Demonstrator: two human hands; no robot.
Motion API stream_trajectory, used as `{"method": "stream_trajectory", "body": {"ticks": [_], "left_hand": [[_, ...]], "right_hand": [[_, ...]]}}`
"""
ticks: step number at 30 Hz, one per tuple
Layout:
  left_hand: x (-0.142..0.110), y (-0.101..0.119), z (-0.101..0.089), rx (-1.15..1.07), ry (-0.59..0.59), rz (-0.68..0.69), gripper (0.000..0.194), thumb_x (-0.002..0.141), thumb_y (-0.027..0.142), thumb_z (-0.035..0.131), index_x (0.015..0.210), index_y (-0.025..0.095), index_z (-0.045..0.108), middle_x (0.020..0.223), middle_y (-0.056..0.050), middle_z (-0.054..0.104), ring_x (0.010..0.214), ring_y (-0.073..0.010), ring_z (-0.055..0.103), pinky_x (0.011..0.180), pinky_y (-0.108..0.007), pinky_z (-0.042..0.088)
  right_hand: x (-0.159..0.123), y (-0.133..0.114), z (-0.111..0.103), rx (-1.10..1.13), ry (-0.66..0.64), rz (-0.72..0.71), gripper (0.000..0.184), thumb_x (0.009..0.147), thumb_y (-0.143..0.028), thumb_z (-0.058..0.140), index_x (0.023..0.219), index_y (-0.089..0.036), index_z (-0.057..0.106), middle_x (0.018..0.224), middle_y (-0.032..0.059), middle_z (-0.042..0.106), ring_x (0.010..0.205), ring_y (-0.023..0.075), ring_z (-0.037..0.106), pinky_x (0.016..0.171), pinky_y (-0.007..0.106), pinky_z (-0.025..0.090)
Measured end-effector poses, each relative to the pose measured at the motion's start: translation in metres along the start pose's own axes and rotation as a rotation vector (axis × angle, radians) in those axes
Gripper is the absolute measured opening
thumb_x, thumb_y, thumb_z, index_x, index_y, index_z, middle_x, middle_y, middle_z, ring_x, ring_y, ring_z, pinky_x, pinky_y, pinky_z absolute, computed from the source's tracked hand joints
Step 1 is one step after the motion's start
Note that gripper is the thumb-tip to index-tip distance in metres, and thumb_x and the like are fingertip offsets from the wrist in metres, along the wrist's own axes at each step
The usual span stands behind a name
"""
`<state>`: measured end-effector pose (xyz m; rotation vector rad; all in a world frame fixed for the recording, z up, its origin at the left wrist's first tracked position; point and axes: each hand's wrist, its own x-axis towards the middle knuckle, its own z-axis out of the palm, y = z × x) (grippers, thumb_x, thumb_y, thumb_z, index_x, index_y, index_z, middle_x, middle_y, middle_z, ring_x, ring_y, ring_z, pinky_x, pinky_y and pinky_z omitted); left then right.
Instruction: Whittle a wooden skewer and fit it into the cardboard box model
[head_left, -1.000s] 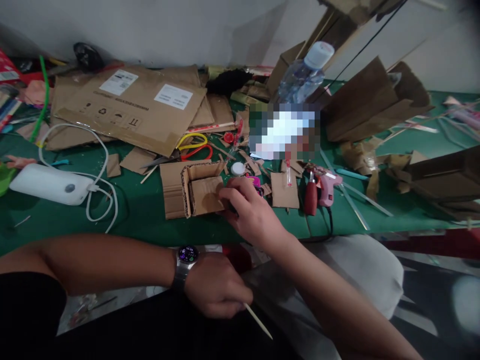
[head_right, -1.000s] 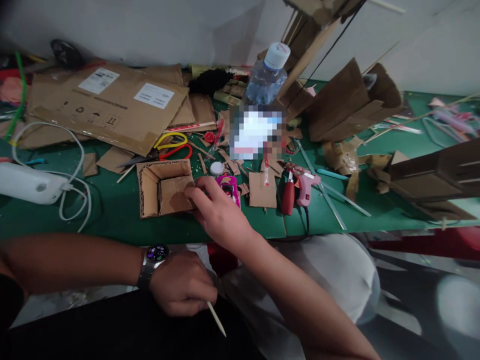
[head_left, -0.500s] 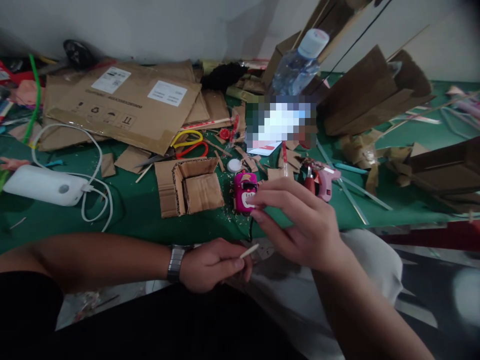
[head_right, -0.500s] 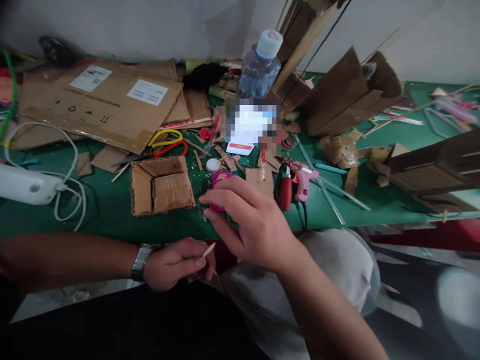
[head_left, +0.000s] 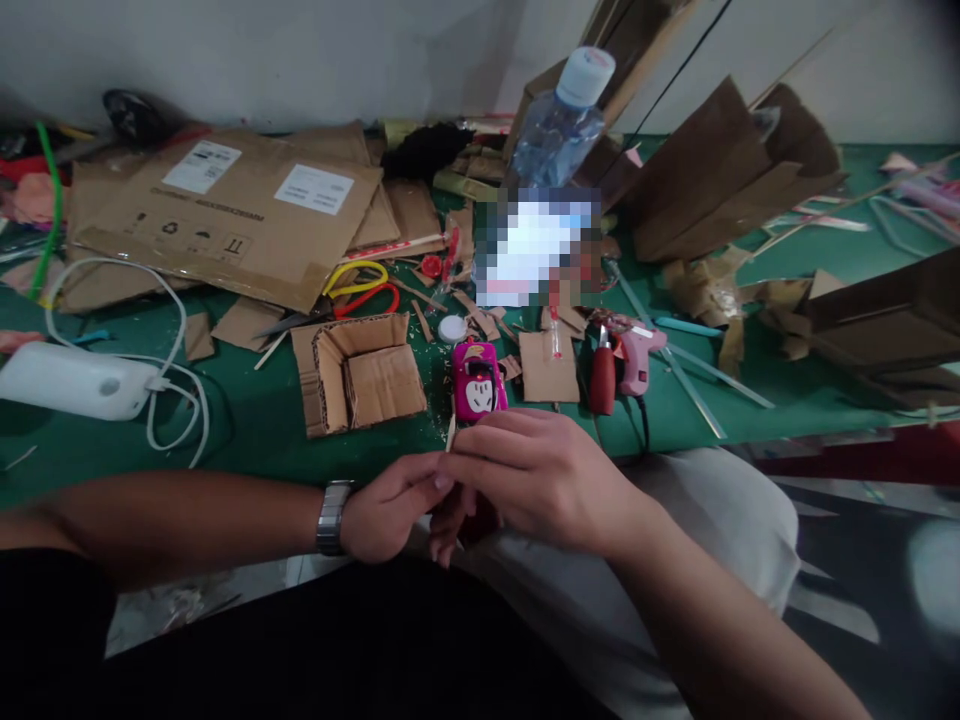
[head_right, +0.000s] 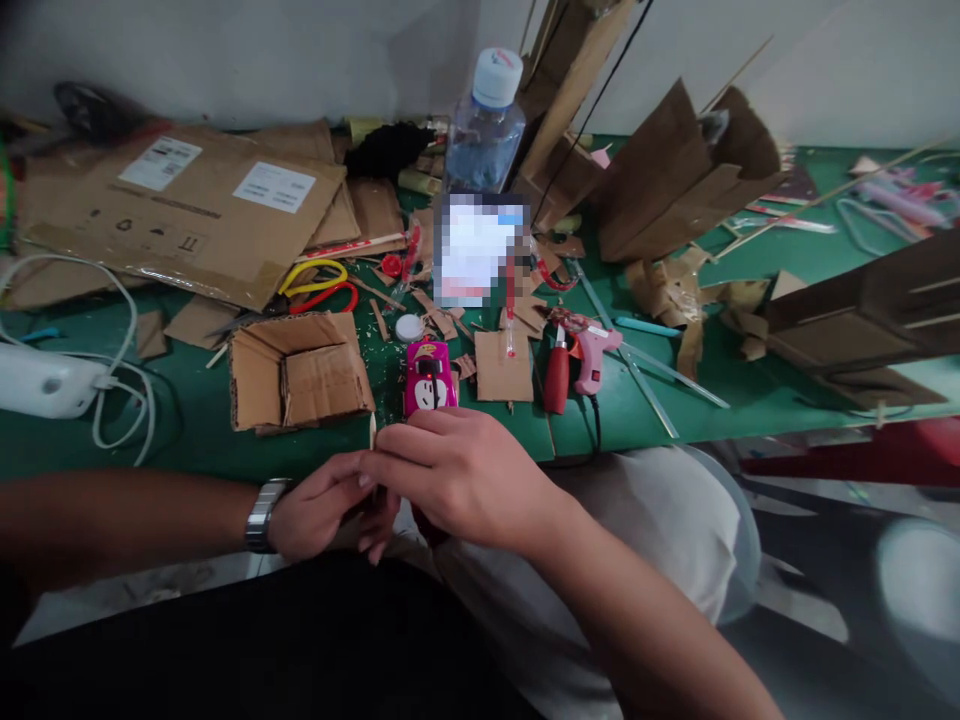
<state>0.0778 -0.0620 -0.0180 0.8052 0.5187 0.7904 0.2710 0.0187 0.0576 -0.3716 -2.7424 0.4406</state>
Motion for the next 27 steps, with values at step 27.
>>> {"method": "stream_trajectory", "body": {"ticks": [27], "left_hand": [[-0.031, 0.019, -0.010, 1.677, 0.116, 1.022, 0.010, 0.090, 0.027, 0.064, 0.086, 0.024, 0.054, 0.074, -0.001, 0.059, 0.070, -0.0181, 0.057, 0.070, -0.034, 0.050]], "right_hand": [[0.009, 0.027, 0.021, 0.273, 0.426, 0.325, 0.021, 0.100, -0.030, 0.052, 0.095, -0.017, 0.068, 0.096, 0.0084, 0.072, 0.090, 0.0209, 0.067, 0.083, 0.034, 0.051]]}}
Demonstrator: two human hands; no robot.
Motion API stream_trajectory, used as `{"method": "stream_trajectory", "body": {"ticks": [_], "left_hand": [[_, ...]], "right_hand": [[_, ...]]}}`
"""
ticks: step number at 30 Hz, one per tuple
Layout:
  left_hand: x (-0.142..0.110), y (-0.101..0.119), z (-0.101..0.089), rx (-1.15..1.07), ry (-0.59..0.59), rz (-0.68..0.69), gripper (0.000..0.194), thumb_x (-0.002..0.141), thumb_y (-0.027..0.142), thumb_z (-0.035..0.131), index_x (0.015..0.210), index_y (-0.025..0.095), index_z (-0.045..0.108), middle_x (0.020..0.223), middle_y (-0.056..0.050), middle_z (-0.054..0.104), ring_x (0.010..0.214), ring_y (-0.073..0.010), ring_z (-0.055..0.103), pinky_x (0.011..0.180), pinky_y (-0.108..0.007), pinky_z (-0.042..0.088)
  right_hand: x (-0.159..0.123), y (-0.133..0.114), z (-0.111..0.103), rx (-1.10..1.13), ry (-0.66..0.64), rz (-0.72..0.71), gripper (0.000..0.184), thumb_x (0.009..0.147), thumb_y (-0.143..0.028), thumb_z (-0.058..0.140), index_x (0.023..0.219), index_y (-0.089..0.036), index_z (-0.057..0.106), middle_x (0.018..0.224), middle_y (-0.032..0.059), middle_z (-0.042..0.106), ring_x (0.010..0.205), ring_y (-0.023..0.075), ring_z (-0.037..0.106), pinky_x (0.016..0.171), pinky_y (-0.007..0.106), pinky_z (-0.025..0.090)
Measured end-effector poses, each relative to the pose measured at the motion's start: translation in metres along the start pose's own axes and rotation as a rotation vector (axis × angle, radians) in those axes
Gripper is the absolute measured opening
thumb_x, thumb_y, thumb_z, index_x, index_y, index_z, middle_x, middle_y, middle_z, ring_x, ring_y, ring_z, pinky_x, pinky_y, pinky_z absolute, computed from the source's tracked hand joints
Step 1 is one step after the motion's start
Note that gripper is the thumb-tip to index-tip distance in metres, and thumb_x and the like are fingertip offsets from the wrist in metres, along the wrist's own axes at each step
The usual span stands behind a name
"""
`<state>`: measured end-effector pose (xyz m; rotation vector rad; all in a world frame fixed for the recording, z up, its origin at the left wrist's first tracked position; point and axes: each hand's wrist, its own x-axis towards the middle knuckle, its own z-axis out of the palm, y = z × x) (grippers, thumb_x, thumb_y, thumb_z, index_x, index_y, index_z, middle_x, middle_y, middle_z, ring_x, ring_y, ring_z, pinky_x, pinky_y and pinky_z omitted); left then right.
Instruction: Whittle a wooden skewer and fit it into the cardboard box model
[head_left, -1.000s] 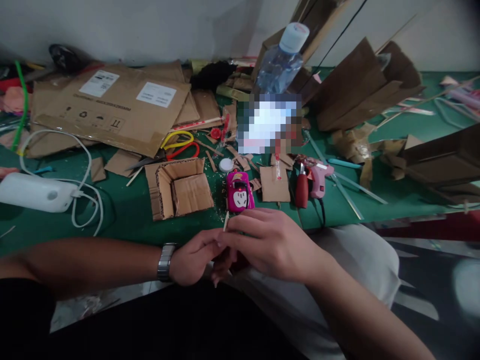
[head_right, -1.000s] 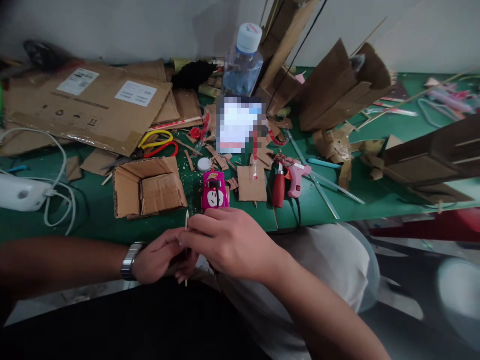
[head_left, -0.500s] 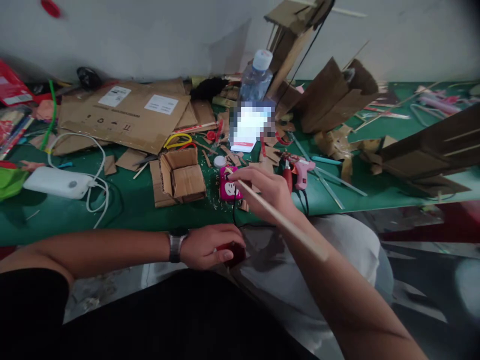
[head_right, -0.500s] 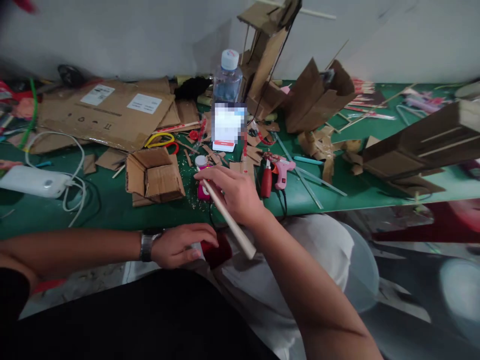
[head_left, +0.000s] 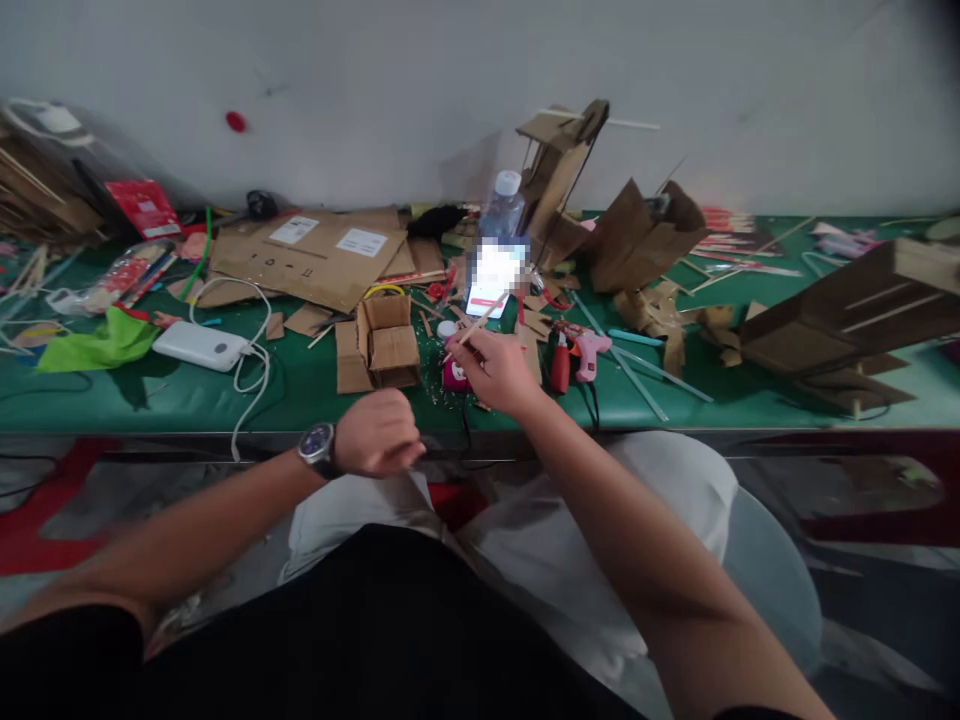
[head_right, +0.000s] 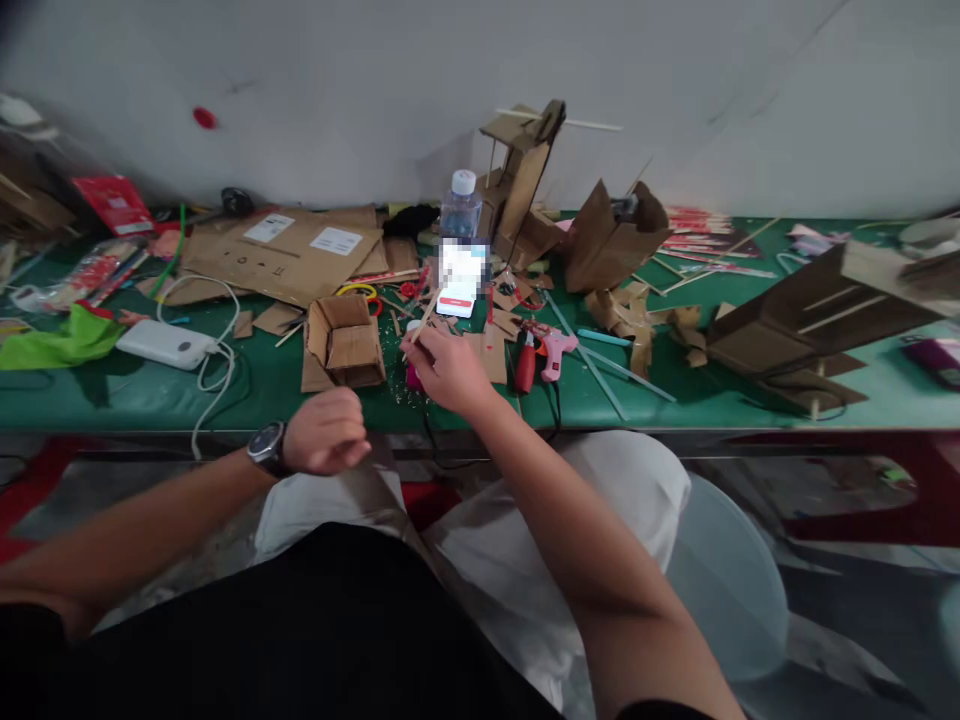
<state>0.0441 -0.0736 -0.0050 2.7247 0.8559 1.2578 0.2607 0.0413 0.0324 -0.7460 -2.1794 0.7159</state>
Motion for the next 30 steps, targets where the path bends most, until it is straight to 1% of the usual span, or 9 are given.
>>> {"method": "stream_trajectory", "body": {"ticks": [2, 4, 5, 6, 8, 12, 15, 21, 30], "left_hand": [[-0.019, -0.008, -0.008, 0.152, 0.288, -0.290, 0.019, 0.087, 0.031, 0.067, 0.092, 0.024, 0.051, 0.080, -0.001, 0.056, 0.075, -0.0190, 0.057, 0.071, -0.036, 0.050], [-0.034, -0.017, -0.013, 0.221, 0.416, -0.440, 0.033, 0.088, 0.034, 0.067, 0.112, 0.020, 0.049, 0.096, -0.007, 0.056, 0.083, -0.0210, 0.057, 0.073, -0.037, 0.049], [-0.039, -0.022, -0.014, 0.250, 0.445, -0.583, 0.045, 0.088, 0.039, 0.069, 0.121, 0.019, 0.046, 0.103, -0.008, 0.057, 0.085, -0.0212, 0.058, 0.073, -0.037, 0.050], [-0.042, -0.026, -0.014, 0.259, 0.387, -0.693, 0.056, 0.087, 0.044, 0.069, 0.129, 0.018, 0.044, 0.111, -0.011, 0.057, 0.092, -0.0231, 0.060, 0.076, -0.038, 0.052], [-0.044, -0.032, -0.012, 0.307, 0.153, -0.792, 0.067, 0.086, 0.049, 0.068, 0.137, 0.015, 0.041, 0.125, -0.016, 0.057, 0.110, -0.0289, 0.060, 0.090, -0.043, 0.052], [-0.039, -0.038, -0.008, 0.345, 0.020, -0.794, 0.051, 0.083, 0.043, 0.071, 0.121, 0.014, 0.055, 0.115, -0.016, 0.065, 0.112, -0.0346, 0.059, 0.100, -0.050, 0.048], [-0.037, -0.038, -0.006, 0.382, -0.018, -0.805, 0.039, 0.081, 0.037, 0.070, 0.111, 0.015, 0.060, 0.106, -0.015, 0.067, 0.108, -0.0352, 0.060, 0.096, -0.050, 0.050], [-0.036, -0.035, -0.002, 0.418, -0.055, -0.800, 0.031, 0.079, 0.033, 0.070, 0.102, 0.014, 0.060, 0.102, -0.015, 0.066, 0.106, -0.0349, 0.060, 0.096, -0.048, 0.050], [-0.032, -0.030, 0.003, 0.428, -0.050, -0.803, 0.031, 0.079, 0.036, 0.071, 0.101, 0.016, 0.059, 0.100, -0.014, 0.065, 0.106, -0.0338, 0.061, 0.095, -0.047, 0.051]], "right_hand": [[0.000, -0.001, 0.007, 0.035, -0.033, 0.036, 0.021, 0.101, -0.031, 0.051, 0.097, -0.018, 0.067, 0.096, 0.0077, 0.072, 0.086, 0.0199, 0.067, 0.081, 0.033, 0.053], [0.000, -0.004, 0.015, 0.078, -0.064, 0.086, 0.023, 0.102, -0.034, 0.049, 0.099, -0.019, 0.066, 0.106, 0.0085, 0.071, 0.079, 0.0167, 0.067, 0.074, 0.030, 0.055], [0.000, -0.005, 0.018, 0.101, -0.076, 0.119, 0.024, 0.102, -0.035, 0.048, 0.099, -0.019, 0.065, 0.113, 0.0094, 0.069, 0.076, 0.0150, 0.067, 0.070, 0.029, 0.055], [0.000, -0.006, 0.022, 0.123, -0.087, 0.157, 0.025, 0.103, -0.037, 0.047, 0.100, -0.019, 0.064, 0.118, 0.0102, 0.067, 0.074, 0.0138, 0.067, 0.066, 0.028, 0.056], [-0.001, -0.007, 0.028, 0.168, -0.118, 0.246, 0.026, 0.104, -0.039, 0.045, 0.101, -0.019, 0.062, 0.113, 0.0096, 0.067, 0.069, 0.0127, 0.067, 0.058, 0.026, 0.056], [-0.001, -0.003, 0.038, 0.240, -0.232, 0.421, 0.032, 0.106, -0.044, 0.042, 0.105, -0.018, 0.060, 0.074, 0.0003, 0.063, 0.057, 0.0113, 0.063, 0.051, 0.023, 0.053], [-0.002, -0.002, 0.046, 0.273, -0.304, 0.516, 0.033, 0.102, -0.044, 0.055, 0.115, -0.014, 0.062, 0.090, 0.0018, 0.067, 0.069, 0.0105, 0.064, 0.062, 0.025, 0.057], [-0.008, -0.010, 0.055, 0.277, -0.372, 0.615, 0.036, 0.099, -0.040, 0.061, 0.127, -0.016, 0.060, 0.120, 0.0083, 0.066, 0.099, 0.0192, 0.068, 0.085, 0.039, 0.061], [-0.018, -0.023, 0.048, 0.017, -0.384, 0.519, 0.035, 0.100, -0.041, 0.060, 0.124, -0.016, 0.061, 0.117, 0.0078, 0.067, 0.097, 0.0181, 0.068, 0.083, 0.037, 0.061]]}}
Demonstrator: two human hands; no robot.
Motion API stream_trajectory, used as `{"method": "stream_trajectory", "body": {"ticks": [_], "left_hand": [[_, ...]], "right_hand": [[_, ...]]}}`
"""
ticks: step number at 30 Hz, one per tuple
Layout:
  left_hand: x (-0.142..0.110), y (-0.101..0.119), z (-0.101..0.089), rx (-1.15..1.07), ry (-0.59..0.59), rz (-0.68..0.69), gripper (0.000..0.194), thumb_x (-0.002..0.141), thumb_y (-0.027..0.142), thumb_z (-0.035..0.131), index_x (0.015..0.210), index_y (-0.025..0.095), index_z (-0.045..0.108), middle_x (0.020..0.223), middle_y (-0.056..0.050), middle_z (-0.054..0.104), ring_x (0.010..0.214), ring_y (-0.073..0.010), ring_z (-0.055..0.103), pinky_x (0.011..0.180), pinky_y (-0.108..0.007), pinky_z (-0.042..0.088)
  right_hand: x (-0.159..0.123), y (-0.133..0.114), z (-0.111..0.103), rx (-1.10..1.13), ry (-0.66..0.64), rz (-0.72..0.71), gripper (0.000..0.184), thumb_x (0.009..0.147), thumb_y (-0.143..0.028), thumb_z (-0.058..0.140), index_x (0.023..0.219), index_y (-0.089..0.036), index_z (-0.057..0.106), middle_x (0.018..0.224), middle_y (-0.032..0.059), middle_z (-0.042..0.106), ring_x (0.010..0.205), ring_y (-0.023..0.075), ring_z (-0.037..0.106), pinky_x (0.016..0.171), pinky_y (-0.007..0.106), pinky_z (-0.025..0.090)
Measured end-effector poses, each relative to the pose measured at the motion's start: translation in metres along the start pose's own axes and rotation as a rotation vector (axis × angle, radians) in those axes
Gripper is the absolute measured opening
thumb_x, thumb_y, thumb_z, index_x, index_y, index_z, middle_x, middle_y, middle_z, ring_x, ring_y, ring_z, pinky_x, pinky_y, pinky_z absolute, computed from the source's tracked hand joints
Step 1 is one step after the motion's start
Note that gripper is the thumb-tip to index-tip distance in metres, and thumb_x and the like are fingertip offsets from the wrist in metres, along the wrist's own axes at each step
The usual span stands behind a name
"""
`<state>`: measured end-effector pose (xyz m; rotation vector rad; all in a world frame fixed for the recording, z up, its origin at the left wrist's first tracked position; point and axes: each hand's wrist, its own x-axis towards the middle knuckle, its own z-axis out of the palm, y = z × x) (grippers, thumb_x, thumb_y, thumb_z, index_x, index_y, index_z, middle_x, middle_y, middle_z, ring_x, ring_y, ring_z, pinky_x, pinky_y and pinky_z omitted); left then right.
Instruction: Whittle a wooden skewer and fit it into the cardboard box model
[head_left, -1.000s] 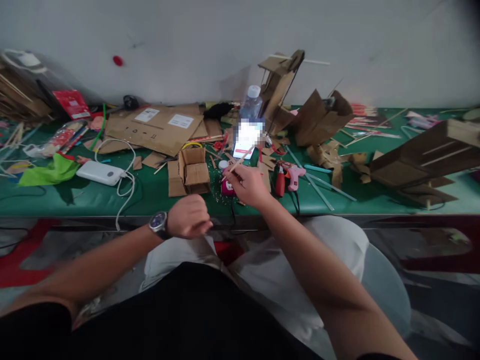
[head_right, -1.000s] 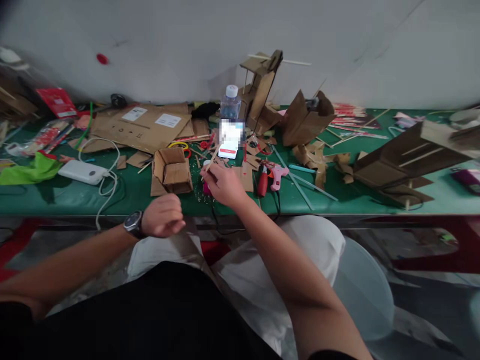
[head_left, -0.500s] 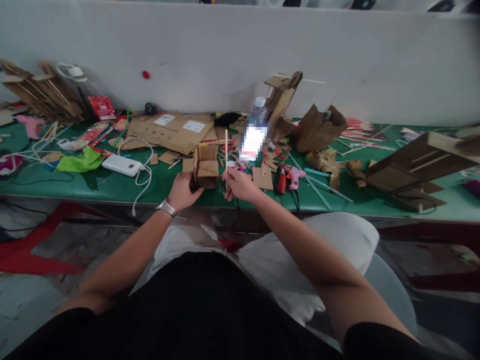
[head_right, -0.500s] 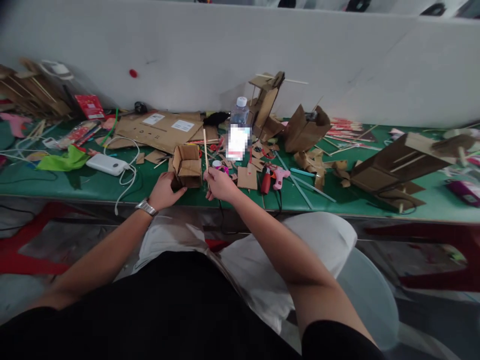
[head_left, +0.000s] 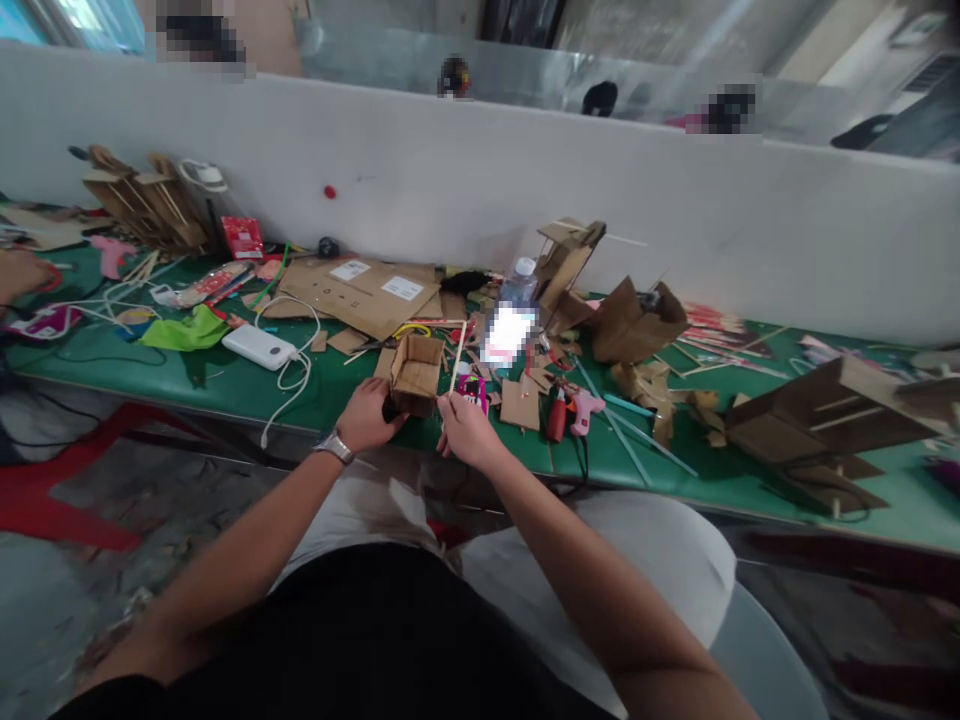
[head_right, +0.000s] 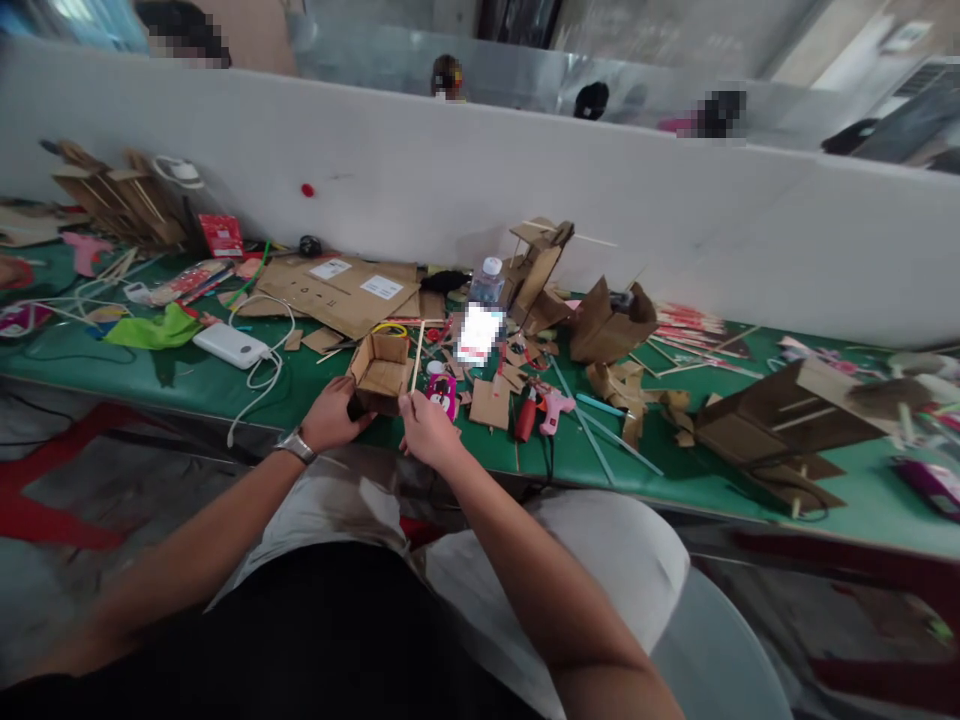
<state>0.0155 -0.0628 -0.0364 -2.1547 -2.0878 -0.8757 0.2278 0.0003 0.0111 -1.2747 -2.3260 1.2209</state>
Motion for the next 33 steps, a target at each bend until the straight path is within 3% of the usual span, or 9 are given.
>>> {"method": "stream_trajectory", "body": {"ticks": [9, 15, 19, 25, 28, 31, 33], "left_hand": [[-0.007, -0.004, 0.005, -0.013, 0.043, -0.011, 0.045, 0.085, 0.056, 0.069, 0.107, 0.017, 0.061, 0.103, -0.014, 0.068, 0.110, -0.0340, 0.062, 0.097, -0.046, 0.053], [-0.004, -0.002, 0.004, -0.019, 0.062, 0.027, 0.048, 0.088, 0.059, 0.065, 0.113, 0.018, 0.062, 0.104, -0.013, 0.070, 0.106, -0.0307, 0.065, 0.096, -0.043, 0.053], [-0.004, -0.002, 0.006, -0.026, 0.062, -0.007, 0.048, 0.089, 0.057, 0.065, 0.115, 0.017, 0.062, 0.106, -0.014, 0.071, 0.107, -0.0306, 0.065, 0.098, -0.043, 0.052], [-0.007, -0.003, 0.008, -0.051, 0.066, -0.049, 0.050, 0.093, 0.050, 0.060, 0.127, 0.013, 0.058, 0.110, -0.016, 0.070, 0.112, -0.0319, 0.063, 0.099, -0.045, 0.051], [-0.010, -0.003, 0.005, -0.078, 0.094, -0.055, 0.076, 0.088, 0.055, 0.065, 0.146, 0.011, 0.042, 0.124, -0.019, 0.064, 0.114, -0.0324, 0.062, 0.099, -0.046, 0.051], [-0.014, -0.002, 0.002, -0.132, 0.224, -0.005, 0.105, 0.080, 0.065, 0.071, 0.156, 0.012, 0.022, 0.145, -0.024, 0.047, 0.127, -0.0343, 0.056, 0.104, -0.049, 0.050], [-0.015, 0.002, 0.000, -0.146, 0.329, 0.083, 0.109, 0.075, 0.068, 0.075, 0.155, 0.014, 0.025, 0.151, -0.025, 0.039, 0.138, -0.0375, 0.046, 0.108, -0.052, 0.047]], "right_hand": [[-0.006, -0.014, 0.002, -0.436, 0.342, -0.113, 0.031, 0.098, -0.044, 0.059, 0.110, -0.016, 0.063, 0.094, 0.0026, 0.067, 0.080, 0.0156, 0.063, 0.078, 0.034, 0.053], [-0.008, -0.013, 0.000, -0.531, 0.557, -0.183, 0.012, 0.092, -0.032, 0.059, 0.092, -0.021, 0.063, 0.084, 0.0042, 0.071, 0.072, 0.0180, 0.064, 0.061, 0.028, 0.031], [-0.003, -0.013, -0.009, -0.553, 0.631, -0.251, 0.017, 0.095, -0.029, 0.052, 0.089, -0.021, 0.066, 0.083, 0.0064, 0.073, 0.076, 0.0205, 0.066, 0.062, 0.029, 0.030], [0.000, -0.005, -0.033, -0.537, 0.651, -0.435, 0.026, 0.101, -0.023, 0.044, 0.112, -0.020, 0.067, 0.114, 0.0096, 0.076, 0.097, 0.0211, 0.067, 0.080, 0.030, 0.042], [-0.002, 0.002, -0.034, -0.538, 0.604, -0.563, 0.027, 0.103, -0.024, 0.043, 0.099, -0.020, 0.069, 0.127, 0.0078, 0.073, 0.100, 0.0204, 0.065, 0.088, 0.032, 0.044], [0.000, 0.007, -0.026, -0.530, 0.564, -0.668, 0.029, 0.104, -0.025, 0.042, 0.094, -0.021, 0.068, 0.125, 0.0078, 0.074, 0.097, 0.0210, 0.063, 0.090, 0.034, 0.045], [0.003, 0.010, -0.020, -0.514, 0.539, -0.731, 0.030, 0.105, -0.024, 0.042, 0.091, -0.020, 0.068, 0.121, 0.0085, 0.076, 0.097, 0.0207, 0.061, 0.091, 0.034, 0.046]]}}
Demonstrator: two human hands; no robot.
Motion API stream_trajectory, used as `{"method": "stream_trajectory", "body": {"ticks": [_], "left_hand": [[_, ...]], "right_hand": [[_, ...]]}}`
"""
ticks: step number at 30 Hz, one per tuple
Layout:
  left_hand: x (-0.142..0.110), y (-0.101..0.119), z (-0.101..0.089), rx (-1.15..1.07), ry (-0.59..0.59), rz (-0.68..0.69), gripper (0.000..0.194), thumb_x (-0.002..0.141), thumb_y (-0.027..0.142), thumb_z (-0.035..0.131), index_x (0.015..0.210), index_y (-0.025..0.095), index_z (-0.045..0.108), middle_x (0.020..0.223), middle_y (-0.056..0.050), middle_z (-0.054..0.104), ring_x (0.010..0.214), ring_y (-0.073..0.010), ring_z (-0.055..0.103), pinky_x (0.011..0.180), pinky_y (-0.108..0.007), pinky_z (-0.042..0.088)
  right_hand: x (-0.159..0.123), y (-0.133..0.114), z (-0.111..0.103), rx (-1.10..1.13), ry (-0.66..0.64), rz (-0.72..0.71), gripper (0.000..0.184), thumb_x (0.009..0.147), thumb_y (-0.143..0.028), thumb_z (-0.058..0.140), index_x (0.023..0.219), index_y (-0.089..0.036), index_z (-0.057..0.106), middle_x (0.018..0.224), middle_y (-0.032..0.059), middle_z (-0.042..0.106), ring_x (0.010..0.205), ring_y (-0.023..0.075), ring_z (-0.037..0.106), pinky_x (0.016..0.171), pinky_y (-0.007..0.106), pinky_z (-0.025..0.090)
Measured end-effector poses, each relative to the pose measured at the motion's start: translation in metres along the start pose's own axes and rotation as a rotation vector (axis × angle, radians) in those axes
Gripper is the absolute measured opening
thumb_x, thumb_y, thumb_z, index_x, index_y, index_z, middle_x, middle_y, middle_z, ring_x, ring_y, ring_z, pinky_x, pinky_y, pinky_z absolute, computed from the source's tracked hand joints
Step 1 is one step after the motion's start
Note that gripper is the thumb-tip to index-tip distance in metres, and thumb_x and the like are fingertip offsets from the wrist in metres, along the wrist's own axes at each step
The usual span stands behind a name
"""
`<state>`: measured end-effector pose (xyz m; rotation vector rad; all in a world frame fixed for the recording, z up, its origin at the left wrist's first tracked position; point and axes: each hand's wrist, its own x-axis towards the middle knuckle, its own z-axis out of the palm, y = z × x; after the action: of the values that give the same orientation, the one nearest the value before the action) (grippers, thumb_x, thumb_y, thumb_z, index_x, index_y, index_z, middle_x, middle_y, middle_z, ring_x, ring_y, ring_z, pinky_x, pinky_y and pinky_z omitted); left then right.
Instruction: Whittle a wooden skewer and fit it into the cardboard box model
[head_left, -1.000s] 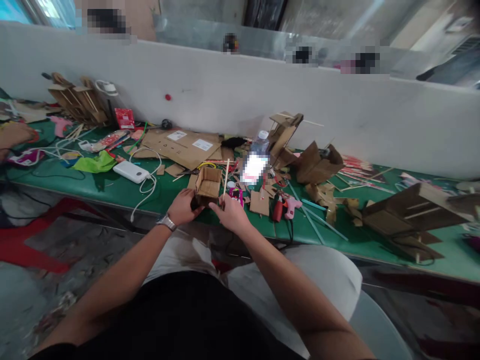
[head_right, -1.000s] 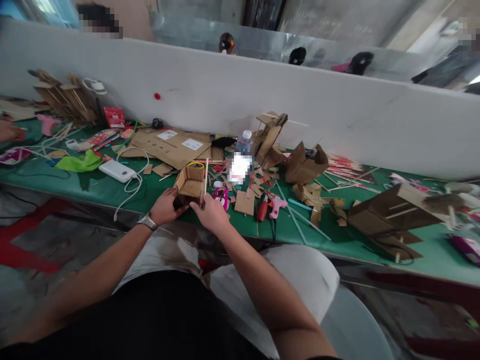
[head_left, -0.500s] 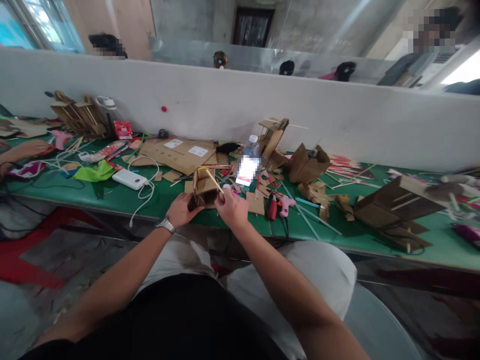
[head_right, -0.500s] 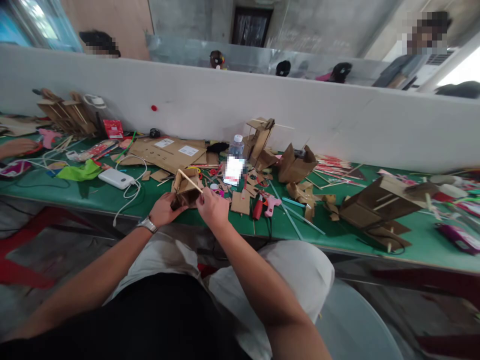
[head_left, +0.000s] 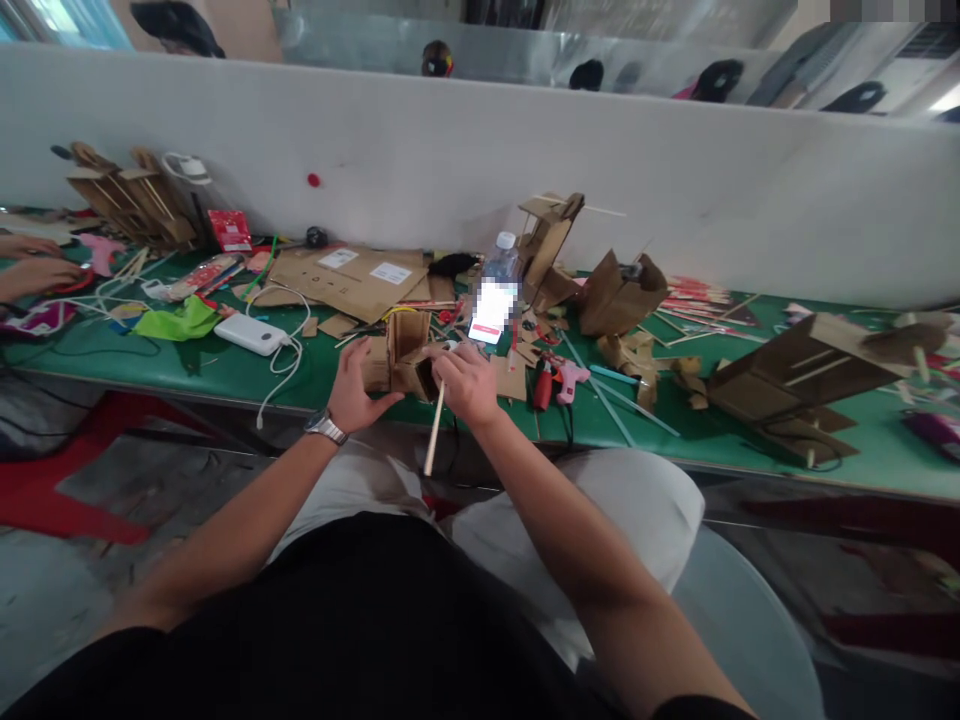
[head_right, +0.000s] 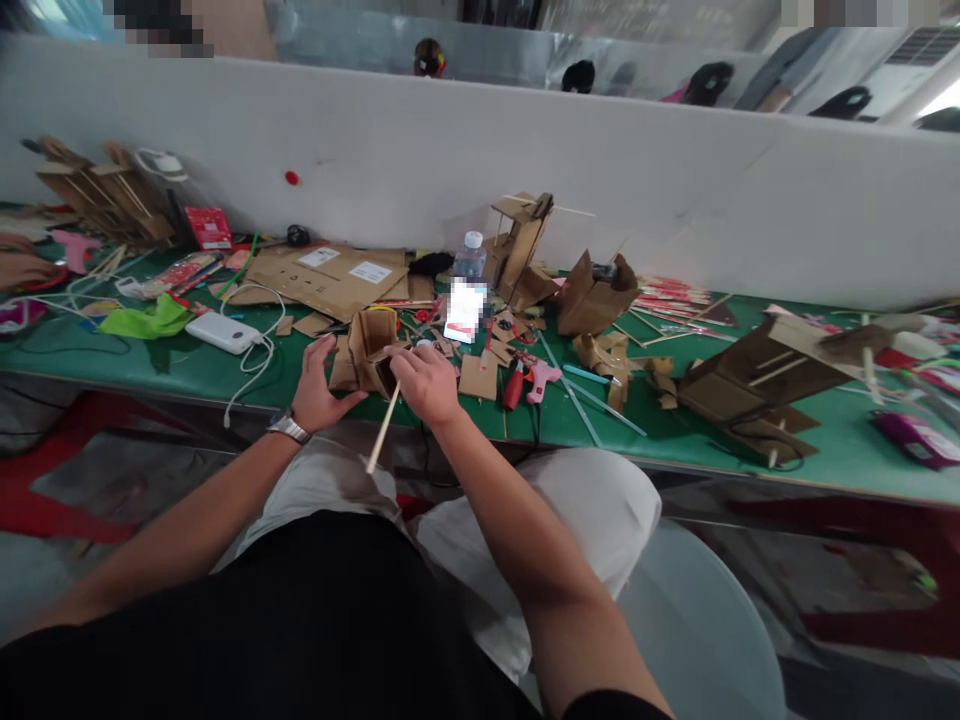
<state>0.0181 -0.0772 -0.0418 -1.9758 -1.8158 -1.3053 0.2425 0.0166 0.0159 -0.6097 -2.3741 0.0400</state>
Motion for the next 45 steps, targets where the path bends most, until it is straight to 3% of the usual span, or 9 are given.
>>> {"method": "stream_trajectory", "body": {"ticks": [3, 8, 15, 20, 24, 27, 37, 45], "left_hand": [[0.000, 0.011, 0.001, 0.019, 0.023, 0.131, 0.092, 0.074, 0.063, 0.079, 0.146, 0.019, 0.044, 0.158, -0.024, 0.029, 0.148, -0.0407, 0.034, 0.113, -0.056, 0.042], [0.000, 0.032, 0.010, 0.051, -0.030, 0.072, 0.072, 0.077, 0.052, 0.081, 0.137, 0.021, 0.057, 0.163, -0.020, 0.019, 0.152, -0.0421, 0.029, 0.117, -0.057, 0.039], [-0.001, 0.029, 0.022, -0.028, 0.018, -0.026, 0.064, 0.079, 0.028, 0.079, 0.138, 0.016, 0.056, 0.156, -0.021, 0.030, 0.148, -0.0373, 0.037, 0.118, -0.051, 0.041], [-0.003, 0.019, 0.029, -0.024, 0.018, -0.074, 0.068, 0.076, 0.025, 0.079, 0.139, 0.018, 0.052, 0.148, -0.019, 0.041, 0.144, -0.0360, 0.042, 0.116, -0.051, 0.043], [-0.002, 0.017, 0.032, -0.035, -0.002, -0.088, 0.078, 0.077, 0.023, 0.074, 0.148, 0.017, 0.041, 0.146, -0.019, 0.044, 0.141, -0.0323, 0.046, 0.110, -0.047, 0.050], [0.000, 0.018, 0.034, -0.032, -0.046, -0.079, 0.078, 0.078, 0.019, 0.070, 0.150, 0.018, 0.041, 0.145, -0.018, 0.047, 0.137, -0.0304, 0.051, 0.109, -0.044, 0.051], [-0.002, 0.023, 0.033, 0.007, -0.067, -0.001, 0.091, 0.072, 0.033, 0.079, 0.152, 0.010, 0.042, 0.142, -0.022, 0.047, 0.136, -0.0359, 0.050, 0.113, -0.047, 0.048], [-0.013, 0.022, 0.036, 0.032, 0.029, -0.018, 0.078, 0.081, 0.036, 0.075, 0.148, 0.010, 0.045, 0.140, -0.023, 0.047, 0.134, -0.0370, 0.049, 0.111, -0.051, 0.046]], "right_hand": [[-0.001, 0.000, 0.008, 0.055, 0.005, -0.071, 0.030, 0.105, -0.024, 0.041, 0.087, -0.020, 0.066, 0.117, 0.0093, 0.076, 0.101, 0.0193, 0.060, 0.093, 0.033, 0.048], [-0.004, -0.001, 0.013, 0.120, 0.034, -0.123, 0.031, 0.104, -0.021, 0.041, 0.083, -0.021, 0.064, 0.116, 0.0093, 0.076, 0.106, 0.0184, 0.059, 0.096, 0.033, 0.049], [-0.007, -0.006, 0.023, 0.191, 0.115, -0.125, 0.029, 0.102, -0.019, 0.046, 0.077, -0.023, 0.060, 0.109, 0.0051, 0.078, 0.107, 0.0201, 0.057, 0.113, 0.050, 0.042], [-0.005, -0.006, 0.033, 0.247, 0.135, -0.172, 0.035, 0.103, -0.020, 0.041, 0.073, -0.025, 0.057, 0.103, 0.0046, 0.078, 0.101, 0.0206, 0.059, 0.113, 0.051, 0.048], [-0.009, -0.011, 0.036, 0.280, 0.088, -0.279, 0.030, 0.102, -0.019, 0.044, 0.080, -0.025, 0.062, 0.102, 0.0041, 0.077, 0.106, 0.0208, 0.061, 0.115, 0.052, 0.049], [-0.012, -0.015, 0.038, 0.291, 0.057, -0.329, 0.028, 0.102, -0.019, 0.042, 0.087, -0.025, 0.066, 0.101, 0.0053, 0.076, 0.107, 0.0213, 0.061, 0.115, 0.052, 0.049], [-0.009, -0.005, 0.034, 0.316, 0.027, -0.381, 0.024, 0.099, -0.015, 0.045, 0.086, -0.025, 0.062, 0.104, 0.0056, 0.073, 0.103, 0.0195, 0.061, 0.116, 0.049, 0.048], [-0.011, -0.014, 0.027, 0.339, 0.097, -0.312, 0.022, 0.098, -0.014, 0.046, 0.080, -0.025, 0.054, 0.096, 0.0048, 0.070, 0.099, 0.0188, 0.064, 0.114, 0.053, 0.048]]}}
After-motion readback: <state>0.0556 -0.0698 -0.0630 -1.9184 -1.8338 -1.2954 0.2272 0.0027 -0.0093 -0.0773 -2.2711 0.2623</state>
